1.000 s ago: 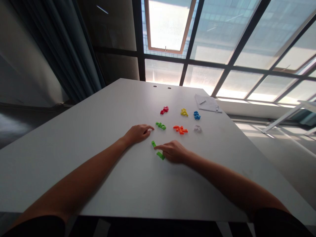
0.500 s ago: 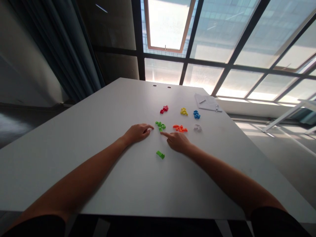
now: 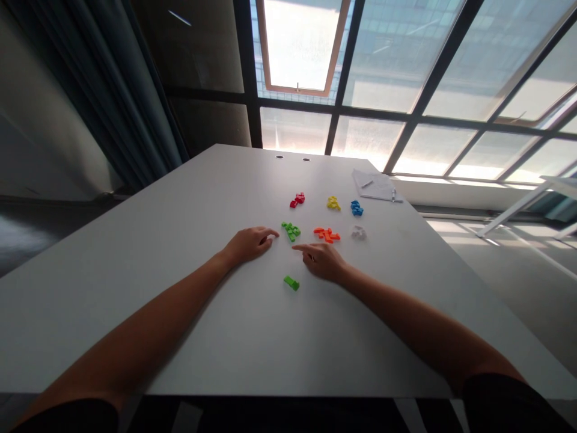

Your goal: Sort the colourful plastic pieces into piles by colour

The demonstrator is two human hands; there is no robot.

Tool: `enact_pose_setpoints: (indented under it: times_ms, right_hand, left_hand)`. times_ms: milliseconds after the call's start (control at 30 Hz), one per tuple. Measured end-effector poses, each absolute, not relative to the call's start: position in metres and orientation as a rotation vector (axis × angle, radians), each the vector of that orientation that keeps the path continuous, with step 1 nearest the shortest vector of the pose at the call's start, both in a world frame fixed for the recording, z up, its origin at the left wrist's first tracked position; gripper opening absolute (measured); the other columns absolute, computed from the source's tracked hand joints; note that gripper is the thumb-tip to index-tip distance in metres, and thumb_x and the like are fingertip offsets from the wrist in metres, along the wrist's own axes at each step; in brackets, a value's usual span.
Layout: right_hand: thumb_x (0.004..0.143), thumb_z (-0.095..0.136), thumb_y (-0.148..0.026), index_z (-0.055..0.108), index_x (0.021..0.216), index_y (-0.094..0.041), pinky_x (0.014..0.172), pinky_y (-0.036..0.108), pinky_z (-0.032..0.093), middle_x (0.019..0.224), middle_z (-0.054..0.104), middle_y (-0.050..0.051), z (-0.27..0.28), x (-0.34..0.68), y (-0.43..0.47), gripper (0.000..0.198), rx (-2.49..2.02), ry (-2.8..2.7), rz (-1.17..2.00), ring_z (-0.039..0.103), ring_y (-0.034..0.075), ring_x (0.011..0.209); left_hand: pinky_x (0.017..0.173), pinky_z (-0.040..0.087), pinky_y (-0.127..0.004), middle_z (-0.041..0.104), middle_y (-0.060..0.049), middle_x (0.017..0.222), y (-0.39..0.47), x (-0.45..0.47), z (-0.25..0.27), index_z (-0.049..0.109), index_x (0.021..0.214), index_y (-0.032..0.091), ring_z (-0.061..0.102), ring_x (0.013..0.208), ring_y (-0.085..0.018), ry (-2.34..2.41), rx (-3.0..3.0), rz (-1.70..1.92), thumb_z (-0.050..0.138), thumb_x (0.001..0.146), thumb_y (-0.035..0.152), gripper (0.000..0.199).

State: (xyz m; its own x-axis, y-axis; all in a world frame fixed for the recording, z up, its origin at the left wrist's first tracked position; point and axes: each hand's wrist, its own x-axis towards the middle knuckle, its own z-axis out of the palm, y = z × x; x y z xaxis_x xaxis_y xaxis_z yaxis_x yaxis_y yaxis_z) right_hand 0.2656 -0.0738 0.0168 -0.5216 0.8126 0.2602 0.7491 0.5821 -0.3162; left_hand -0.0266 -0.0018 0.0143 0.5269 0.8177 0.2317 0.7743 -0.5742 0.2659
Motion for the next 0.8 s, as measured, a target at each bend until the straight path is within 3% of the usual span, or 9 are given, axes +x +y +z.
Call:
enact_pose_setpoints:
  times_ms: [100,267,433,600,800]
  right_hand:
    - [0.1,0.046,-0.018,0.086,0.12,-0.017,0.069,0.025,0.05,0.089,0.081,0.009,0.011,0.268,-0.083,0.045,-0.983,-2.372,0.359,0.065,0.015,0.066]
    - [0.096,0.049,-0.019,0.086,0.11,-0.02,0.067,0.025,0.05,0.076,0.075,0.006,0.013,0.265,-0.096,0.039,-0.606,-2.588,0.415,0.063,0.015,0.062]
    - [0.094,0.05,-0.017,0.083,0.122,-0.022,0.07,0.026,0.049,0.089,0.081,0.007,0.017,0.261,-0.097,0.044,-0.679,-2.693,0.348,0.068,0.016,0.07]
    - [0.098,0.052,-0.019,0.08,0.135,-0.022,0.07,0.028,0.047,0.108,0.085,0.01,0.022,0.26,-0.093,0.046,-1.093,-2.638,0.168,0.074,0.02,0.08]
    - [0.106,0.049,-0.026,0.067,0.153,-0.024,0.083,0.033,0.051,0.119,0.084,0.013,0.032,0.26,-0.084,0.05,-1.592,-2.536,0.087,0.078,0.026,0.099]
  left_hand:
    - [0.079,0.054,-0.031,0.08,-0.004,0.104,-0.001,-0.027,0.013,0.081,0.13,0.032,0.071,0.084,-0.022,1.365,2.632,0.505,0.05,0.102,0.039,0.043]
    - [0.081,0.055,-0.031,0.081,-0.004,0.109,-0.001,-0.026,0.013,0.081,0.13,0.031,0.072,0.086,-0.022,1.366,2.63,0.505,0.05,0.101,0.039,0.043]
    - [0.081,0.055,-0.031,0.081,-0.004,0.105,-0.001,-0.026,0.013,0.081,0.129,0.032,0.072,0.085,-0.022,1.362,2.629,0.508,0.05,0.1,0.039,0.043]
    - [0.082,0.055,-0.031,0.08,-0.004,0.104,-0.001,-0.025,0.013,0.081,0.13,0.032,0.073,0.087,-0.023,1.376,2.628,0.508,0.051,0.101,0.038,0.042]
    - [0.081,0.054,-0.032,0.08,-0.004,0.104,-0.002,-0.025,0.014,0.081,0.129,0.032,0.073,0.088,-0.023,1.375,2.626,0.506,0.051,0.101,0.037,0.042]
